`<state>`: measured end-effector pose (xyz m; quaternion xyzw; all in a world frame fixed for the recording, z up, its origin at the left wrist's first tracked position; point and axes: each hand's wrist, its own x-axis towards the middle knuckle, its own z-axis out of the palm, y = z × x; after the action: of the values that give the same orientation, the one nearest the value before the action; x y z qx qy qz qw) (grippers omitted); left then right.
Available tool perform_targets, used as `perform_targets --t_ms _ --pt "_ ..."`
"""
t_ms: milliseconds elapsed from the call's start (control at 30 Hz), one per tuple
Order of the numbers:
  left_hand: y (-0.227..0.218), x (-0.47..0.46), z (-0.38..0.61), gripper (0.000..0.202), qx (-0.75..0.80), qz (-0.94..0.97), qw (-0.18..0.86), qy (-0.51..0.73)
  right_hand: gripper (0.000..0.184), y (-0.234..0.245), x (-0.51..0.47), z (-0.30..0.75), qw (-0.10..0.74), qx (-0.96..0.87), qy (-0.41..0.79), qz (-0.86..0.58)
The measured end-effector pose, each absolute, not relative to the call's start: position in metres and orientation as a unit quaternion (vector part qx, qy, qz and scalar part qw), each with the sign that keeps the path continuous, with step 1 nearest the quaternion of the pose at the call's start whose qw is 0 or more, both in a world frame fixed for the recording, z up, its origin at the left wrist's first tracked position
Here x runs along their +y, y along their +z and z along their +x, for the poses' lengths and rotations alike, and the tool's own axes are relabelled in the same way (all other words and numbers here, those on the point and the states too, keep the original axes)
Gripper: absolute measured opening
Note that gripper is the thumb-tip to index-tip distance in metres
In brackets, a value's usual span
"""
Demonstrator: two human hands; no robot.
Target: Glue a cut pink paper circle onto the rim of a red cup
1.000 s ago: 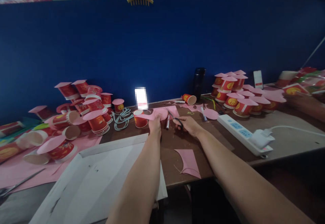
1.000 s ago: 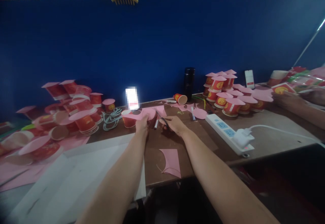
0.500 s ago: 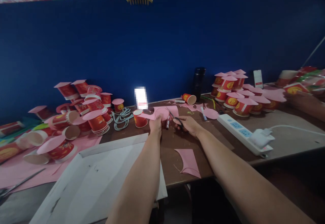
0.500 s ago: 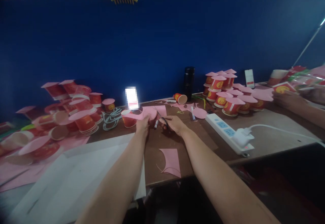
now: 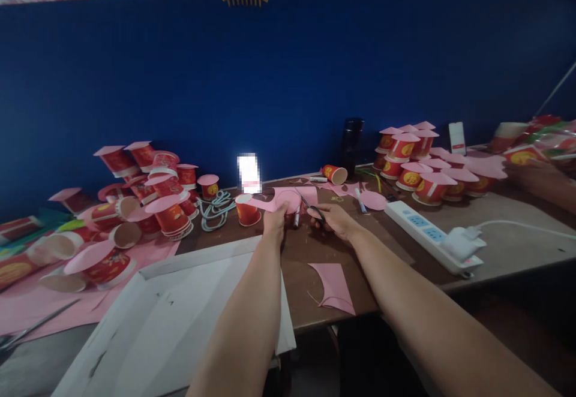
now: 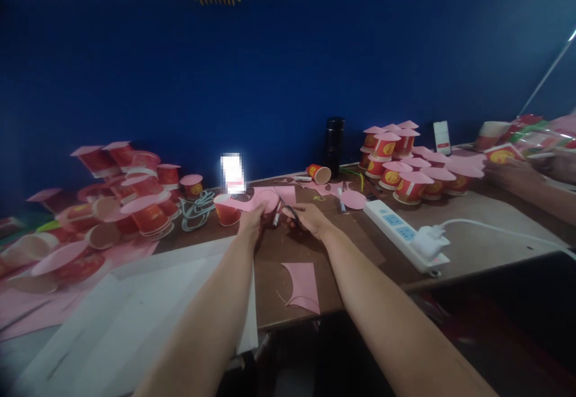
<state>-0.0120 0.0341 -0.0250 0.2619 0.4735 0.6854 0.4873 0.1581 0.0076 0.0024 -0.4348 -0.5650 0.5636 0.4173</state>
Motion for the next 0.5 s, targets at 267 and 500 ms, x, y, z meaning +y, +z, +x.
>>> perform_targets --t_ms 267,500 --pt "-0.0248 0.0360 -0.0137 0.039 0.465 0.259 0.480 0.697 0.037 0.0028 0.0074 0.1585 0.423 -0.575 0.551 -0.433" --pt "-0.0225 0.0339 -0.0137 0.038 0.459 0.257 0.475 0.705 0.038 0.0034 0.0072 0.1588 0.425 -0.574 0.547 -0.436"
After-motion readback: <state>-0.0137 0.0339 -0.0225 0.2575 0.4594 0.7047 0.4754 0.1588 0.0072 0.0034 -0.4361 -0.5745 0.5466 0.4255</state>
